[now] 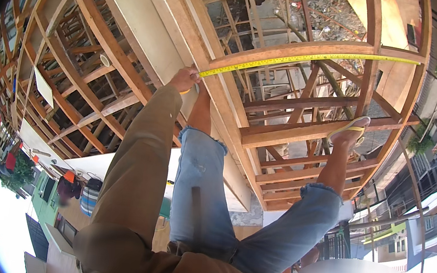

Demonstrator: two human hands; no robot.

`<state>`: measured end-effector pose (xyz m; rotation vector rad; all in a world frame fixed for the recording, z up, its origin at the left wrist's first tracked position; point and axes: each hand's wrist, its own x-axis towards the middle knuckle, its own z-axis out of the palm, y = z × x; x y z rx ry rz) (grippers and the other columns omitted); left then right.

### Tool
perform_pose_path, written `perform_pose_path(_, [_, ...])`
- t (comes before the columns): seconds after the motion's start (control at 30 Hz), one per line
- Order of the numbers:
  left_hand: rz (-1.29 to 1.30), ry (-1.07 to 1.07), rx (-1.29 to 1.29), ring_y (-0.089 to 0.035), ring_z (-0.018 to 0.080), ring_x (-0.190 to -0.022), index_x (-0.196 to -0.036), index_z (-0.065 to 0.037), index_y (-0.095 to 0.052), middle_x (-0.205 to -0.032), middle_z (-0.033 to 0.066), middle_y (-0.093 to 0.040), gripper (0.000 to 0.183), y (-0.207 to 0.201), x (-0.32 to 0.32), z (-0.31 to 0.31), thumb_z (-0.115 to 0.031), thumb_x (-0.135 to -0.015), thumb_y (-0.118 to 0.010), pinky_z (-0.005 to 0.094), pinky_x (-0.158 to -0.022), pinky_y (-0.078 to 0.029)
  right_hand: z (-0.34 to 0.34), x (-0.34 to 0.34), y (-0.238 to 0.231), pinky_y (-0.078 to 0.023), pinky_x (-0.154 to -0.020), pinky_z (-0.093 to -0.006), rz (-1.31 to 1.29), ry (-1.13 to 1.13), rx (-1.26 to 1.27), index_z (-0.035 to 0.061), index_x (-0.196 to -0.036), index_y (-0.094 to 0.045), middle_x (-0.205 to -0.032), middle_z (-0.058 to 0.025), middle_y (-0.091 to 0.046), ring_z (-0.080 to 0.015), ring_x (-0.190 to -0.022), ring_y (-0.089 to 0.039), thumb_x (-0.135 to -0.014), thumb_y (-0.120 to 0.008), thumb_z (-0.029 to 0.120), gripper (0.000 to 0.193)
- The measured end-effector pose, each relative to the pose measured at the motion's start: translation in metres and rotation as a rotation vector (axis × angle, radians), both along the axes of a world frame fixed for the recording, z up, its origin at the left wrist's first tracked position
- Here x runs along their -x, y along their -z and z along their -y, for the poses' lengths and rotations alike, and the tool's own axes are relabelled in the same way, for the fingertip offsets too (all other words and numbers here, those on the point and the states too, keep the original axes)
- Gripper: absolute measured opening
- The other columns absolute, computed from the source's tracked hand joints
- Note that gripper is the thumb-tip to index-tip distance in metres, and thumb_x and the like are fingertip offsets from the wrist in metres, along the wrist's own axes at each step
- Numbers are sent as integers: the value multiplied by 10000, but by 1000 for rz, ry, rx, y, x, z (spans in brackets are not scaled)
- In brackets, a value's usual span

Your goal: The person measures various sections of a wooden roof frame using a tape measure and marks measurements with a red pencil. The person repeatedly extends the tape measure across beams and joists, then marks the wood at measured points.

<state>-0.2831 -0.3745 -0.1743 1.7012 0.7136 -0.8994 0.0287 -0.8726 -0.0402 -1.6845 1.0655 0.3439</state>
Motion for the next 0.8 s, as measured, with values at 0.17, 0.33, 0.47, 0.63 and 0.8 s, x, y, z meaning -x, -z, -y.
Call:
perform_pose_path(0.17, [-48, -57, 67, -685, 187, -822, -1012, 79, -655, -899, 134, -716, 254, -7, -6, -1, -101, -966, -483, 325, -791, -529, 2, 4, 6, -260, -1147, -461, 13, 60, -22, 135, -1536, -251, -1541, -110, -301, -307, -1370, -356, -905, -401, 721, 874])
perform_pose_path(0.33, [-43, -57, 76, -681, 187, -798, -1010, 80, -658, -886, 134, -713, 261, -2, -3, -2, -107, -968, -481, 317, -775, -529, -2, 8, 0, -227, -1163, -456, 6, 77, -25, 133, -1540, -246, -1558, -113, -276, -303, -1395, -320, -918, -391, 704, 856])
perform_pose_path(0.47, [-19, -17, 63, -679, 195, -788, -998, 70, -667, -849, 139, -704, 255, 1, -1, -3, -101, -962, -482, 329, -760, -525, -5, 4, 1, -201, -1175, -452, 2, 73, -26, 132, -1543, -242, -1573, -115, -255, -301, -1416, -291, -928, -383, 690, 842])
perform_pose_path(0.63, [-59, -75, 104, -685, 262, -849, -1021, -12, -689, -859, 132, -711, 237, -2, -1, -3, -125, -918, -507, 386, -820, -521, -9, -3, 5, -168, -1190, -448, -7, 58, -34, 130, -1548, -238, -1591, -118, -230, -297, -1442, -255, -941, -373, 673, 825])
perform_pose_path(0.8, [6, -41, 106, -674, 203, -797, -1012, 84, -658, -835, 142, -694, 229, 1, 0, -4, -51, -945, -486, 332, -752, -520, -5, -6, 9, -170, -1190, -442, -1, 28, -39, 123, -1541, -253, -1586, -107, -240, -295, -1437, -264, -934, -382, 680, 834])
